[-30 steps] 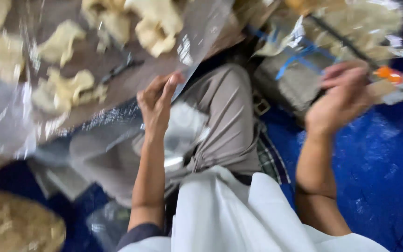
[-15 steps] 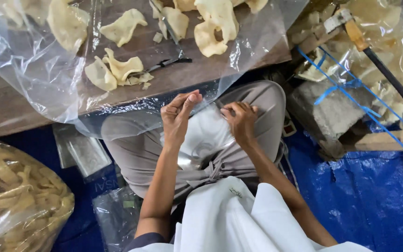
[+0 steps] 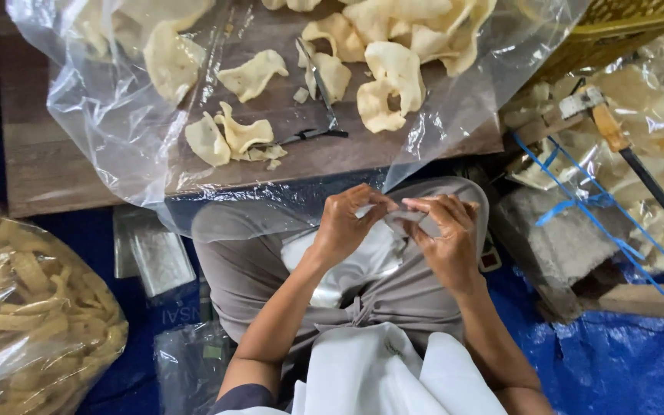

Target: Packaging large crackers into plastic bags using tongs and a manual heat sealer.

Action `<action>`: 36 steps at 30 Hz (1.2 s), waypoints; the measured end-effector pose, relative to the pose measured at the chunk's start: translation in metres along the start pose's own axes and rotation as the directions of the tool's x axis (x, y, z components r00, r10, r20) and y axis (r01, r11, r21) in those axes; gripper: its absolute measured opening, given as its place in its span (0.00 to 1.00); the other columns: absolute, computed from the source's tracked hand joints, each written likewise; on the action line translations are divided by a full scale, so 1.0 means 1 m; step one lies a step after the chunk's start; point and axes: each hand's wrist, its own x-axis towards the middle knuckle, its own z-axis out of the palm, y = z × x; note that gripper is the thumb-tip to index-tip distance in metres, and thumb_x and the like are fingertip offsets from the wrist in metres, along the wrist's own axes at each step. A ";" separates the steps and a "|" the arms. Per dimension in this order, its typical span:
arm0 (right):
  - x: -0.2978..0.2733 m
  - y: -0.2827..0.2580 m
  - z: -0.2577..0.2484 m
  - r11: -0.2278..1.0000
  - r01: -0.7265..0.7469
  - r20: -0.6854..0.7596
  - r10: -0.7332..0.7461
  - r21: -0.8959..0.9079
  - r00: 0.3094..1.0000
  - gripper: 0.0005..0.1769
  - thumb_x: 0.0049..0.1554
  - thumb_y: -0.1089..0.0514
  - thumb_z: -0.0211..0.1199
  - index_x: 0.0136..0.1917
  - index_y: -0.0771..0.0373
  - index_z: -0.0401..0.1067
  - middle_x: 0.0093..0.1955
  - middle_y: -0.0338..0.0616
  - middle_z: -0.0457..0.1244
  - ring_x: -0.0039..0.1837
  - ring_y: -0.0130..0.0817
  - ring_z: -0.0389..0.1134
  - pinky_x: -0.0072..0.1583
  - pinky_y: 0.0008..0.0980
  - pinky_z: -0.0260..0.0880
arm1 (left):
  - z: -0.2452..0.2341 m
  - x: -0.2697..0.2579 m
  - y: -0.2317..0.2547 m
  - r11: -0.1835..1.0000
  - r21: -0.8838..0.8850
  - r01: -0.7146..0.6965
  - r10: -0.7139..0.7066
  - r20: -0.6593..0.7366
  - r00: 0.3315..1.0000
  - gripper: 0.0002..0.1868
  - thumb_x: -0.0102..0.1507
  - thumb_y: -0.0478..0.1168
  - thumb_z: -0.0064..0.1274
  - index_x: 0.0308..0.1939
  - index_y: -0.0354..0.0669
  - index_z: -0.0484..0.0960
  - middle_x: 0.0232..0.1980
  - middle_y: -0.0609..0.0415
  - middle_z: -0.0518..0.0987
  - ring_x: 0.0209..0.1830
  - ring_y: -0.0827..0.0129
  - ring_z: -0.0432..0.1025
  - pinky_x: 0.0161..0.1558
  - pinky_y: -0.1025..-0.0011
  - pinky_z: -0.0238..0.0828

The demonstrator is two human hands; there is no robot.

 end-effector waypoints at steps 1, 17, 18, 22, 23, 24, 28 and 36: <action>0.000 0.005 0.004 1.000 0.009 -0.003 -0.009 0.005 1.000 0.15 0.50 0.54 0.78 0.50 0.51 0.80 0.43 0.28 0.69 0.48 0.29 0.69 0.56 0.31 0.53 | 0.001 -0.001 -0.007 1.000 0.006 -0.007 0.007 -0.006 1.000 0.02 0.61 0.31 0.63 0.36 0.42 0.88 0.33 0.52 0.85 0.37 0.62 0.81 0.45 0.68 0.77; 0.021 -0.007 0.012 0.964 0.239 -0.033 -0.244 -0.116 0.969 0.04 0.61 0.59 0.69 0.44 0.57 0.77 0.41 0.32 0.67 0.44 0.30 0.69 0.56 0.30 0.58 | -0.027 -0.017 0.010 0.982 0.059 0.182 -0.181 -0.015 0.983 0.07 0.65 0.40 0.61 0.39 0.40 0.89 0.33 0.46 0.86 0.40 0.55 0.83 0.45 0.63 0.76; 0.024 -0.008 0.013 0.940 0.279 -0.035 -0.291 -0.196 0.956 0.05 0.63 0.57 0.68 0.44 0.57 0.76 0.41 0.32 0.67 0.43 0.31 0.68 0.56 0.31 0.58 | -0.030 -0.017 0.011 0.980 0.032 0.198 -0.199 0.027 0.980 0.07 0.66 0.38 0.59 0.43 0.39 0.89 0.36 0.43 0.87 0.44 0.51 0.82 0.47 0.60 0.75; 0.029 -0.012 0.025 0.917 0.346 -0.014 -0.355 -0.198 0.935 0.05 0.63 0.57 0.68 0.43 0.55 0.77 0.39 0.31 0.66 0.42 0.31 0.68 0.57 0.32 0.59 | -0.040 -0.021 0.015 0.981 0.080 0.177 -0.169 -0.093 0.981 0.08 0.64 0.40 0.63 0.34 0.39 0.88 0.24 0.48 0.83 0.27 0.60 0.81 0.35 0.71 0.74; 0.031 -0.014 0.028 0.913 0.356 -0.018 -0.366 -0.197 0.930 0.05 0.63 0.56 0.67 0.44 0.55 0.77 0.40 0.31 0.66 0.42 0.31 0.68 0.57 0.31 0.59 | -0.042 -0.021 0.011 0.979 0.103 0.179 -0.165 -0.130 0.978 0.09 0.63 0.43 0.65 0.31 0.42 0.87 0.21 0.52 0.82 0.24 0.65 0.79 0.34 0.74 0.73; 0.032 -0.015 0.030 0.910 0.366 -0.018 -0.376 -0.194 0.926 0.05 0.63 0.55 0.67 0.45 0.54 0.77 0.40 0.31 0.66 0.42 0.30 0.68 0.57 0.31 0.58 | -0.043 -0.022 0.007 0.975 0.124 0.185 -0.163 -0.166 0.972 0.11 0.62 0.45 0.67 0.28 0.46 0.85 0.18 0.56 0.80 0.20 0.71 0.77 0.32 0.78 0.71; 0.041 -0.020 0.036 0.890 0.395 0.006 -0.404 -0.228 0.915 0.05 0.64 0.54 0.67 0.45 0.54 0.77 0.40 0.30 0.66 0.42 0.29 0.67 0.58 0.32 0.58 | -0.056 -0.027 0.005 0.981 0.031 0.190 -0.186 -0.093 0.978 0.07 0.63 0.40 0.63 0.33 0.41 0.87 0.22 0.51 0.82 0.23 0.70 0.74 0.32 0.71 0.70; 0.057 -0.021 0.047 0.890 0.421 -0.051 -0.435 -0.173 0.899 0.03 0.63 0.58 0.68 0.46 0.56 0.79 0.39 0.32 0.67 0.41 0.31 0.69 0.55 0.32 0.62 | -0.096 -0.030 0.027 0.914 -0.150 0.378 -0.367 0.097 0.925 0.13 0.62 0.41 0.65 0.27 0.38 0.83 0.22 0.57 0.79 0.28 0.75 0.64 0.32 0.75 0.63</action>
